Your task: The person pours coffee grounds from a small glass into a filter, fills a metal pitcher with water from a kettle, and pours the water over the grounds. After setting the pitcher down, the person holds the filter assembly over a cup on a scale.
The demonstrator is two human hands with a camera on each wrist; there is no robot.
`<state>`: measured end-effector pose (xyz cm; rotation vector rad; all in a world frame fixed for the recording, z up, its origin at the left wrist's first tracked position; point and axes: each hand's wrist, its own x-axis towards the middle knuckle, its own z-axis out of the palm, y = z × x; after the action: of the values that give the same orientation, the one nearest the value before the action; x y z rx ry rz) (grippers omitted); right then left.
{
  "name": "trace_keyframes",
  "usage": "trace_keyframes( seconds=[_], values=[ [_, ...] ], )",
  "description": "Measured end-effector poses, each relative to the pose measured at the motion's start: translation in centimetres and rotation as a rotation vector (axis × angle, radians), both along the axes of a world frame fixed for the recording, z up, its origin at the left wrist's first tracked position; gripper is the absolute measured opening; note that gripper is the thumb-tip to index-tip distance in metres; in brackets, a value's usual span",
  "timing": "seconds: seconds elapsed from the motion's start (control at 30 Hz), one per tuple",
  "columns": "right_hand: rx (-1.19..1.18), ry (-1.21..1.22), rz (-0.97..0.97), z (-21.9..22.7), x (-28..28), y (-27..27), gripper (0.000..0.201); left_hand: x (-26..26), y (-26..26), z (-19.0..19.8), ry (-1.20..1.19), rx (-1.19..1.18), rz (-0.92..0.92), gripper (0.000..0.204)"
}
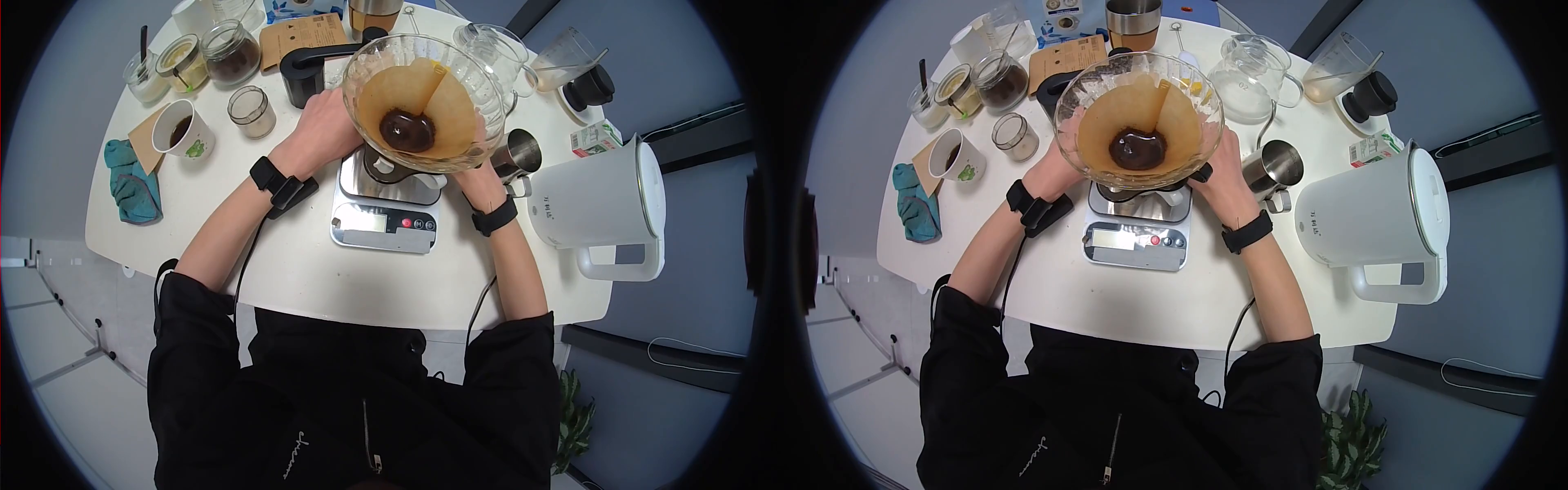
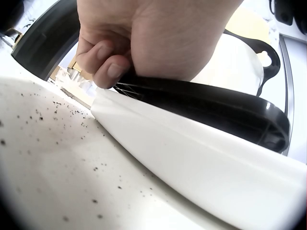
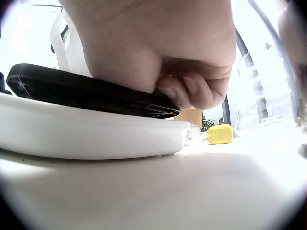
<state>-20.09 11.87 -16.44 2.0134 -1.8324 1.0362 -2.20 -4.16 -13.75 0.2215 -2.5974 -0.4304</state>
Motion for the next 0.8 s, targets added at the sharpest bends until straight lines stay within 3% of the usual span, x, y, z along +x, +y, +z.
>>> trace_keyframes(
  seconds=[0.5, 0.8],
  values=[
    [0.018, -0.015, -0.035, -1.2, -0.5, 0.2, 0.055, -0.2, -0.2, -0.3, -0.016, 0.015, -0.007, 0.028],
    [0.073, 0.046, -0.074, 0.5, 0.7, 1.0, 0.057, 0.0, -0.2, -0.3, 0.01, 0.01, -0.022, 0.027]
  ],
)
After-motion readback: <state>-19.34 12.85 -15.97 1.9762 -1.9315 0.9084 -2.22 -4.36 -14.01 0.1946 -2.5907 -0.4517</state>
